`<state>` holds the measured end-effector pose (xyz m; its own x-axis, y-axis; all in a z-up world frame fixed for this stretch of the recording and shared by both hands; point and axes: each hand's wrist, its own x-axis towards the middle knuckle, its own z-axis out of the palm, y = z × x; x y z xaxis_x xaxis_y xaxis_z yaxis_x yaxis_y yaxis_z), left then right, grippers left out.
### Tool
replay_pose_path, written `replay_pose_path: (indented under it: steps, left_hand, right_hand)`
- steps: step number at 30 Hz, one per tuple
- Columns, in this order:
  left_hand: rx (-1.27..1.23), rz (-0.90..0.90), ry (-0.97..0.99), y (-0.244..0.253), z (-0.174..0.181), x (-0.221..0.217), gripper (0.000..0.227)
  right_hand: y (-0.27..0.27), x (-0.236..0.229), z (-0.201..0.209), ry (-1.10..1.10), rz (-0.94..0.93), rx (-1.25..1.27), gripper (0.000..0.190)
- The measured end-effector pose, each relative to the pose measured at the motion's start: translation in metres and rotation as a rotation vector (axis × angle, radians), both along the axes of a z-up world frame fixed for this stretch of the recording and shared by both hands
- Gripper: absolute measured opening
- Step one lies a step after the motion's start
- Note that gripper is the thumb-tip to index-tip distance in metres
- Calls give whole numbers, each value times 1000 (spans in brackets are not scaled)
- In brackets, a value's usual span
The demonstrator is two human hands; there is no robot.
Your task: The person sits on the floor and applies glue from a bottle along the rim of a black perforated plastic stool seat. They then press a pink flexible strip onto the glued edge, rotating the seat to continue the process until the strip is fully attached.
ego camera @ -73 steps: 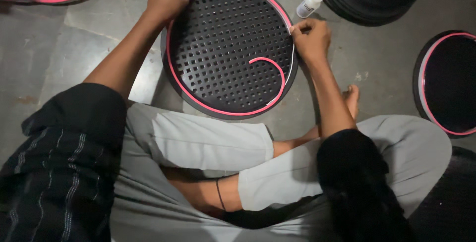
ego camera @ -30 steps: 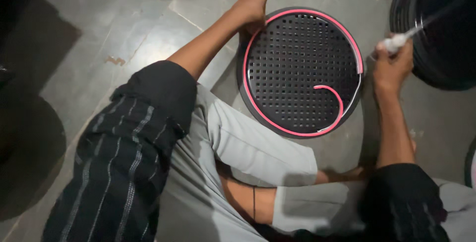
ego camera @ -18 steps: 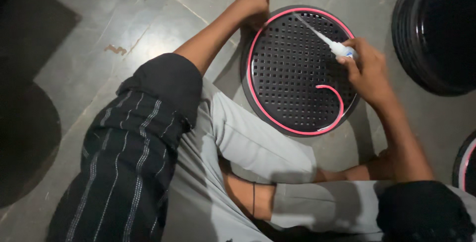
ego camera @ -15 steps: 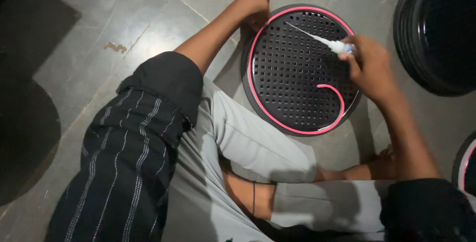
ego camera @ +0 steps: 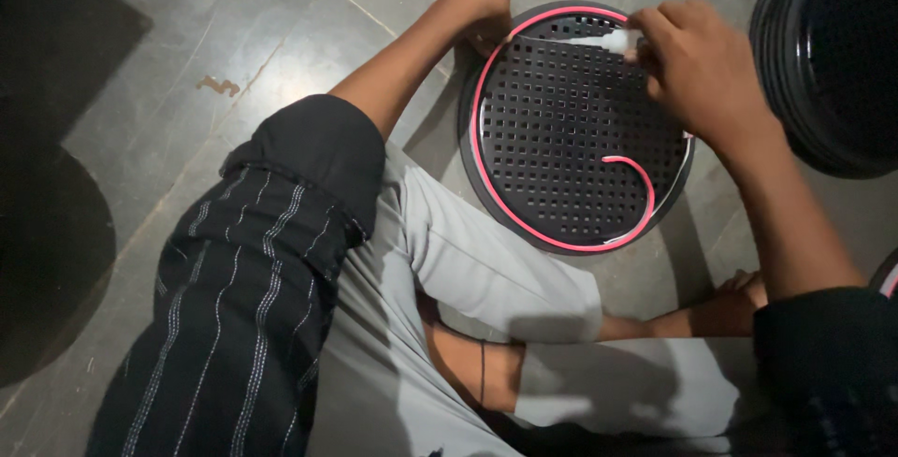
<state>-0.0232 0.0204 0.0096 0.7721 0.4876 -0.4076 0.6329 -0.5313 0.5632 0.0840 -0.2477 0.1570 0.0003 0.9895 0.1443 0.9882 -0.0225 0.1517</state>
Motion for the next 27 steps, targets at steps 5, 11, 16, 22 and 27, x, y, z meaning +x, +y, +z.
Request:
replay_pose_path:
  steps: [5, 11, 16, 22, 27]
  left_hand:
    - [16, -43, 17, 0, 5, -2, 33]
    - [5, -14, 8, 5, -12, 7, 38]
    - [134, -79, 0, 12, -28, 18, 42]
    - [112, -39, -37, 10, -26, 11, 41]
    - [52, 11, -42, 5, -18, 5, 45]
  right_hand:
    - [12, -2, 13, -142, 71, 20, 28]
    - [21, 1, 26, -261, 181, 131, 16]
    - [25, 18, 24, -292, 193, 157, 13]
    - [28, 34, 20, -336, 209, 173, 9]
    - [23, 42, 24, -333, 183, 145, 9]
